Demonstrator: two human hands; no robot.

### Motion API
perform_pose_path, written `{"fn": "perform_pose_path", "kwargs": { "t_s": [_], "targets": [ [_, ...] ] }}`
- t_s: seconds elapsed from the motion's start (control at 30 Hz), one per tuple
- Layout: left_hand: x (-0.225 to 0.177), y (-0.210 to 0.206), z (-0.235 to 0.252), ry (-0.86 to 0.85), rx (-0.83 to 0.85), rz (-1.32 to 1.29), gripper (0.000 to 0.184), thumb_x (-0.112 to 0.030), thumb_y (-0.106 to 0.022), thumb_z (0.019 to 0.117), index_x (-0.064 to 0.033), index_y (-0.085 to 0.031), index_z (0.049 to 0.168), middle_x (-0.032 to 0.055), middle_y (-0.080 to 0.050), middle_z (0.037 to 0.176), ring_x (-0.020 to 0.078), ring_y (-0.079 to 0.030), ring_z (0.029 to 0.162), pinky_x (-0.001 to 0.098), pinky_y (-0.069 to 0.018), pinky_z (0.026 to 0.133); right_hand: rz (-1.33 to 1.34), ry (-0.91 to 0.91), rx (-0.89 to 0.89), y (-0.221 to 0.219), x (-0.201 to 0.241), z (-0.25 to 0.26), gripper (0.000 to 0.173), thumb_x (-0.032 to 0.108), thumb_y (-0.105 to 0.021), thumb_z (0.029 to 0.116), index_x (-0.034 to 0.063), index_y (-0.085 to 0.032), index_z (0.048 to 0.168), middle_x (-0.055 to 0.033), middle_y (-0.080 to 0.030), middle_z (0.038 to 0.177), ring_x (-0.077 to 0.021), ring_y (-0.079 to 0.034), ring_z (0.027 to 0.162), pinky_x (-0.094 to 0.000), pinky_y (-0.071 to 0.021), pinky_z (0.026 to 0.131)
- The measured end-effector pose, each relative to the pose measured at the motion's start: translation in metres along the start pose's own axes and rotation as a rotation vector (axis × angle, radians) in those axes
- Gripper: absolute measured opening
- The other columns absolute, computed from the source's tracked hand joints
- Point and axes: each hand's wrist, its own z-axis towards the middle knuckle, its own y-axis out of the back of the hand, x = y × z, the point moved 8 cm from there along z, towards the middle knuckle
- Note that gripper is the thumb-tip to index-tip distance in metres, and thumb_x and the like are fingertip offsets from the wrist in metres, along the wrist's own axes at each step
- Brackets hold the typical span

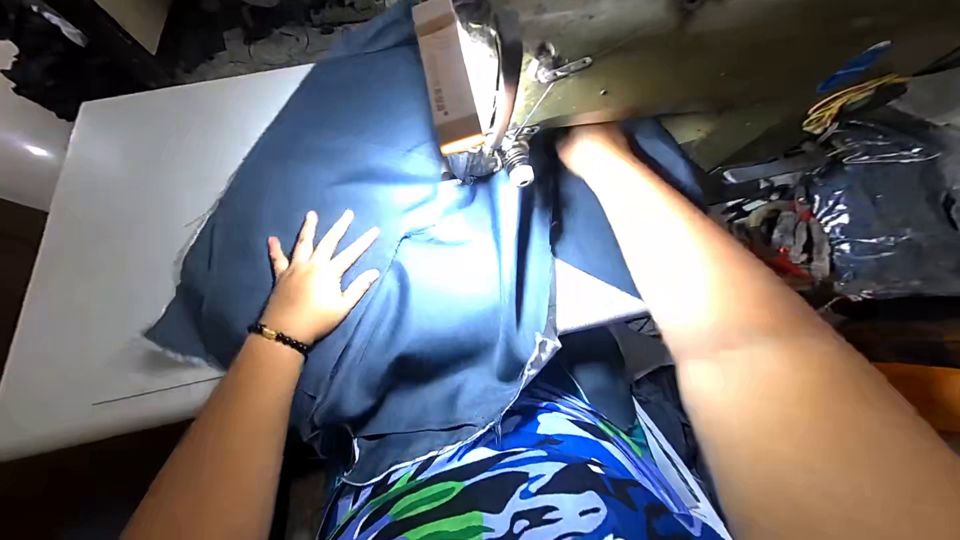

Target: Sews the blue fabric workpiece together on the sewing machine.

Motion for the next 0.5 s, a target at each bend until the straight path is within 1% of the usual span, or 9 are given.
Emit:
{"fn": "perform_pose_path", "kwargs": {
  "t_s": [0.07,0.13,0.2,0.3,0.33,0.37,0.4,0.47,0.5],
  "targets": [
    [-0.014,-0.002,-0.019,0.259,-0.017,0.021,0.058,-0.061,-0.034,0.1039,-0.0436,-0.034,0.16,0.0015,-0.017,0.173,0.0492,-0.009,0.156,0.0879,-0.0087,0.106,0.037,0.016,-0.042,0.005,0.012,0.012,0.049,0.023,-0.054,0.1031,-0.0004,-0.052,0.146,-0.0263,-0.047,0.153,-0.0416,-0.038,0.148,-0.0634,-0.0284,0.118],
    [-0.038,-0.009,-0.037,0.372,0.032,0.059,0.063,-0.06,-0.029,0.1048,-0.0394,-0.023,0.164,0.0121,-0.009,0.173,0.0621,-0.008,0.151,0.0933,-0.0103,0.098,0.05,0.018,0.015,-0.004,0.025,0.014,0.05,0.023,-0.053,0.105,-0.002,-0.049,0.148,-0.027,-0.044,0.156,-0.0418,-0.033,0.15,-0.0615,-0.0249,0.121],
    [-0.056,-0.013,-0.044,0.344,0.147,0.078,0.064,-0.061,-0.026,0.1054,-0.0396,-0.015,0.165,0.0125,-0.003,0.174,0.0624,-0.004,0.151,0.0931,-0.0082,0.098,-0.047,0.067,0.124,-0.016,0.037,0.007,0.042,0.016,-0.048,0.1067,-0.008,-0.054,0.14,-0.0311,-0.049,0.149,-0.0476,-0.04,0.144,-0.0647,-0.0299,0.116],
    [-0.059,-0.003,-0.035,0.112,0.084,-0.01,0.06,-0.058,-0.032,0.1044,-0.0414,-0.029,0.162,0.0102,-0.018,0.172,0.0512,-0.008,0.155,0.0902,-0.0044,0.102,0.186,0.148,-0.034,-0.002,0.021,-0.022,0.049,0.028,-0.041,0.1112,-0.0089,-0.053,0.141,-0.0303,-0.051,0.147,-0.0442,-0.041,0.144,-0.0556,-0.0287,0.12],
    [-0.057,0.003,-0.03,0.029,0.04,-0.049,0.059,-0.057,-0.034,0.1036,-0.0409,-0.034,0.16,0.0097,-0.024,0.171,0.0469,-0.012,0.156,0.0888,-0.0049,0.105,0.247,0.182,-0.077,0.005,0.009,-0.043,0.051,0.032,-0.044,0.1099,-0.0041,-0.051,0.145,-0.0292,-0.054,0.143,-0.0429,-0.049,0.137,-0.0563,-0.0369,0.116],
    [-0.057,0.008,-0.025,-0.049,0.007,-0.081,0.058,-0.056,-0.036,0.1026,-0.0397,-0.039,0.158,0.01,-0.028,0.169,0.0445,-0.015,0.156,0.0874,-0.0061,0.106,0.292,0.218,-0.101,0.01,-0.002,-0.069,0.047,0.031,-0.047,0.1087,0.0028,-0.053,0.145,-0.0253,-0.064,0.127,-0.0377,-0.063,0.116,-0.0548,-0.0495,0.101],
    [-0.056,0.01,-0.02,-0.119,-0.005,-0.1,0.059,-0.058,-0.037,0.1017,-0.0397,-0.041,0.157,0.0092,-0.03,0.168,0.0422,-0.017,0.156,0.0855,-0.0074,0.108,0.337,0.263,-0.087,0.013,-0.011,-0.101,0.04,0.029,-0.049,0.1074,0.008,-0.061,0.139,-0.0183,-0.07,0.106,-0.0294,-0.068,0.091,-0.0512,-0.056,0.081],
    [-0.054,0.005,-0.011,-0.213,0.034,-0.093,0.062,-0.065,-0.035,0.0996,-0.0435,-0.038,0.158,0.0037,-0.029,0.169,0.0379,-0.017,0.157,0.0831,-0.0073,0.111,0.433,0.413,0.186,0.002,-0.012,-0.175,0.033,0.025,-0.053,0.1032,0.0156,-0.067,0.131,-0.0039,-0.071,0.086,-0.0123,-0.064,0.061,-0.0359,-0.0567,0.053],
    [-0.053,0.0,-0.006,-0.241,0.059,-0.072,0.064,-0.067,-0.035,0.0986,-0.0437,-0.037,0.158,0.0016,-0.028,0.17,0.0373,-0.017,0.157,0.0831,-0.007,0.11,0.5,0.452,0.428,-0.016,-0.008,-0.21,0.037,0.03,-0.055,0.1032,0.0221,-0.064,0.139,0.0,-0.071,0.082,-0.0078,-0.062,0.055,-0.0302,-0.055,0.047]
  ]
}}
